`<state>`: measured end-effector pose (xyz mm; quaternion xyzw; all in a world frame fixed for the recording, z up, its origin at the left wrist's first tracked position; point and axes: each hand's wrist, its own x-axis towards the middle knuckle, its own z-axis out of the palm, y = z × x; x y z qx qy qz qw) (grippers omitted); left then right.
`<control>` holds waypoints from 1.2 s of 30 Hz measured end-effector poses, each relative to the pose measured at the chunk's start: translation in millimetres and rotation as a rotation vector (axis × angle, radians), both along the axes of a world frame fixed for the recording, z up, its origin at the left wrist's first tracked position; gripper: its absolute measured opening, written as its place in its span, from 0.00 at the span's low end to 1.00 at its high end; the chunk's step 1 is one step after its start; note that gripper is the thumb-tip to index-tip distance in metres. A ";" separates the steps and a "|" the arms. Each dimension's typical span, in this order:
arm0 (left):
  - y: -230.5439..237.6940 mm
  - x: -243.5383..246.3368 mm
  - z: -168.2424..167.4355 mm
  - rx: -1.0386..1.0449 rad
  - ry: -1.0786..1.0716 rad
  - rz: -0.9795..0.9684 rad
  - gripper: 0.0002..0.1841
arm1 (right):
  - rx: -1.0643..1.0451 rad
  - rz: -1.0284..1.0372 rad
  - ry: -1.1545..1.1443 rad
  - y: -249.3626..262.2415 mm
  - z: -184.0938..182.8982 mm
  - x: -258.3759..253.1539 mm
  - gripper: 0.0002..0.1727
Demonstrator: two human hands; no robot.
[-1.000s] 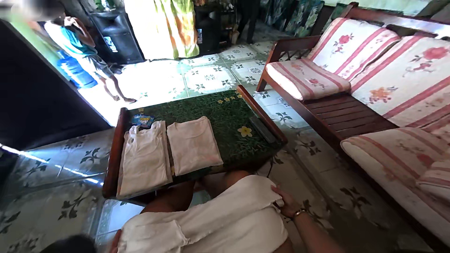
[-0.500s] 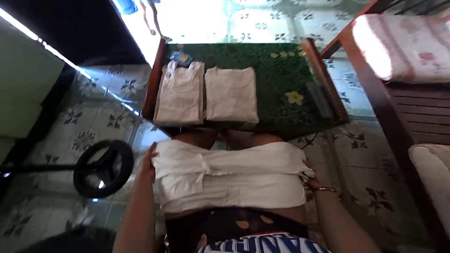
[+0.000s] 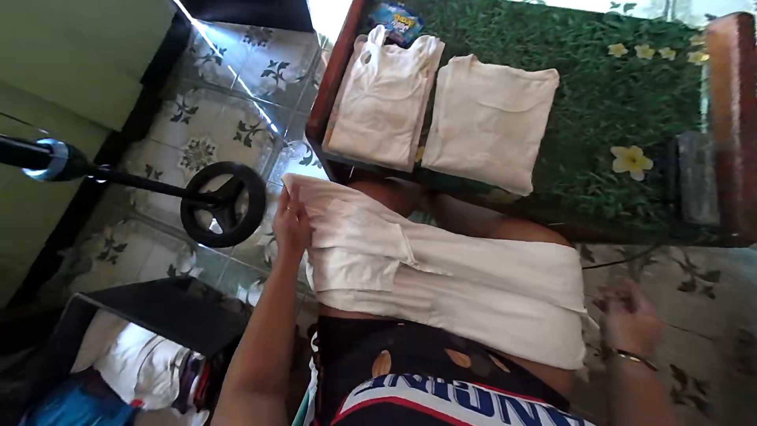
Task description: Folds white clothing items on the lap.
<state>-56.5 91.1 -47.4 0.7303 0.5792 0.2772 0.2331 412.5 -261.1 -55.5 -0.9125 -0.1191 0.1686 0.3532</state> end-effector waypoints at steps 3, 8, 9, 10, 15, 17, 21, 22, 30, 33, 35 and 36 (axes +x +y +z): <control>-15.7 -6.4 -5.3 0.433 0.180 -0.141 0.23 | 0.011 0.197 -0.278 19.8 27.2 -5.0 0.29; -26.5 -9.1 -13.0 0.580 0.162 -0.200 0.19 | 0.119 0.593 -0.586 79.9 58.1 -39.2 0.27; -27.3 -8.9 -13.0 0.576 0.150 -0.198 0.19 | 0.164 0.665 -0.596 92.0 58.9 -49.2 0.26; -27.6 -8.3 -12.5 0.564 0.135 -0.189 0.19 | 0.197 0.732 -0.574 103.5 60.2 -61.4 0.25; -14.7 -0.6 10.8 0.061 -0.097 0.016 0.27 | 0.348 1.012 -0.448 146.7 51.3 -123.8 0.20; 5.5 2.4 13.6 -0.240 -0.207 0.082 0.32 | 0.354 1.093 -0.392 157.0 47.6 -143.0 0.20; 20.4 12.4 13.2 -0.478 -0.182 0.115 0.42 | 0.151 1.276 -0.342 156.1 50.5 -152.4 0.23; 16.3 15.8 18.8 -0.436 -0.143 0.076 0.40 | 0.074 1.291 -0.340 149.7 54.0 -146.5 0.24; -81.4 46.9 63.6 0.027 0.222 -0.671 0.33 | -0.060 0.880 -0.634 35.2 55.5 -98.5 0.22; -104.6 88.7 62.0 0.162 0.261 -0.835 0.31 | -0.111 0.805 -0.680 35.6 59.4 -101.5 0.21; -109.4 116.4 61.3 0.208 0.325 -0.869 0.27 | -0.185 0.870 -0.666 47.2 61.9 -105.1 0.24; -110.1 128.5 62.4 0.219 0.367 -0.877 0.24 | -0.219 0.900 -0.672 52.0 62.0 -105.6 0.24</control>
